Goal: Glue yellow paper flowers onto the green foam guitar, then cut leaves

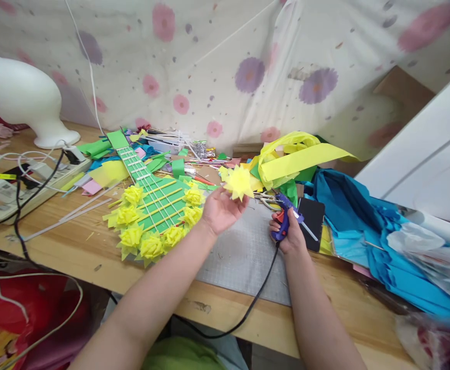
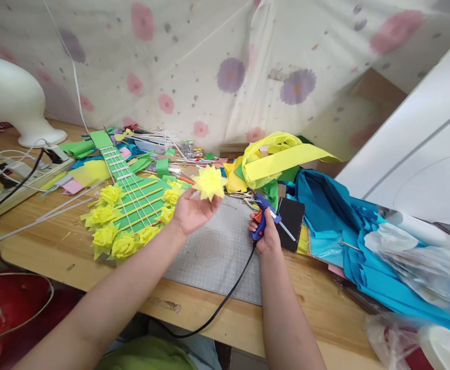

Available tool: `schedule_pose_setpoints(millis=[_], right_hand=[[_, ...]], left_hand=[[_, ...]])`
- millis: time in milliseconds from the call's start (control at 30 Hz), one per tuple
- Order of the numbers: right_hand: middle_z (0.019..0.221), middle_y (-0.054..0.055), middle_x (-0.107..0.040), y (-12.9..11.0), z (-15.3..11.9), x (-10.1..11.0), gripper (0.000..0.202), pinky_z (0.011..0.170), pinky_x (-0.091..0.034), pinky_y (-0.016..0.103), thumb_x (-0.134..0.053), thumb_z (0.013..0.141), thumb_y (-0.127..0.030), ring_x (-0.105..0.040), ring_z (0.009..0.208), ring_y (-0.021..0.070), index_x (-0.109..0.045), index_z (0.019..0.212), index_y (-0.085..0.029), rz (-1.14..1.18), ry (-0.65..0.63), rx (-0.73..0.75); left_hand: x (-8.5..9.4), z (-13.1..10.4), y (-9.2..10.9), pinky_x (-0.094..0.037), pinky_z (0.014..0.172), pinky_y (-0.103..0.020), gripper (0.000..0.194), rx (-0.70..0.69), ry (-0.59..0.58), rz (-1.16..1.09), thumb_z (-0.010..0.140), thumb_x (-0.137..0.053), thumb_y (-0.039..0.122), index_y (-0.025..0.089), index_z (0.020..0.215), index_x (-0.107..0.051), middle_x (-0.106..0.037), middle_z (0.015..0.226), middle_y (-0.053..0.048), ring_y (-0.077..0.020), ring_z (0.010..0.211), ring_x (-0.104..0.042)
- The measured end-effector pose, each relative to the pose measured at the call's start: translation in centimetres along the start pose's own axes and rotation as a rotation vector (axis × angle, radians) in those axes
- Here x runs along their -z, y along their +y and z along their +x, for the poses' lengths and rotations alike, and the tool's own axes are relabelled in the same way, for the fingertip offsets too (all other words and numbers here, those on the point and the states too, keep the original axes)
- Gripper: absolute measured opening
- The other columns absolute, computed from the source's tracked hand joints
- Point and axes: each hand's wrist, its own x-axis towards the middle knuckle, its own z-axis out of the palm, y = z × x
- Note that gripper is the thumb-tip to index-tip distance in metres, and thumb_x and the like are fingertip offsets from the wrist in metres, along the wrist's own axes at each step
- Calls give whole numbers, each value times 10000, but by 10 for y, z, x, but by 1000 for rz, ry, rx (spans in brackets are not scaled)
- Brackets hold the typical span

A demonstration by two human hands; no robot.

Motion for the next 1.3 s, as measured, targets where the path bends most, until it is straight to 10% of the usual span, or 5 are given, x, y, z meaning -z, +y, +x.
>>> schedule_pose_setpoints(millis=[200, 433, 633, 1300], right_hand=[[611, -35, -566, 1, 0, -1, 457, 326, -327, 141, -703, 590, -585, -377, 400, 22, -517, 716, -187, 57, 46, -28], [631, -21, -596, 4, 0, -3, 452, 327, -337, 153, -740, 550, -556, -389, 404, 29, -546, 713, -182, 28, 65, -34], [630, -12, -604, 6, 0, -4, 432, 317, -338, 178, -715, 572, -572, -380, 399, 43, -551, 709, -196, -34, 57, 2], [648, -6, -604, 8, 1, -2, 440, 325, -340, 176, -694, 599, -588, -387, 410, 43, -547, 712, -189, -67, 37, 21]], left_hand=[[-42, -8, 98, -469, 889, -403, 342, -378, -100, 785, 777, -533, 295, 148, 1085, -556, -623, 1030, -64, -210, 1009, -584], [12, 8, 170, -422, 919, -420, 482, -468, -33, 1832, 582, -691, 269, 165, 1036, -564, -590, 1072, -77, -227, 1026, -549], [48, 9, 181, -405, 946, -400, 491, -441, -41, 2175, 620, -623, 278, 183, 1096, -549, -551, 1179, -91, -247, 1081, -524], [68, 7, 183, -410, 936, -384, 512, -386, -66, 2200, 626, -626, 323, 204, 1118, -551, -551, 1159, -83, -244, 1056, -535]])
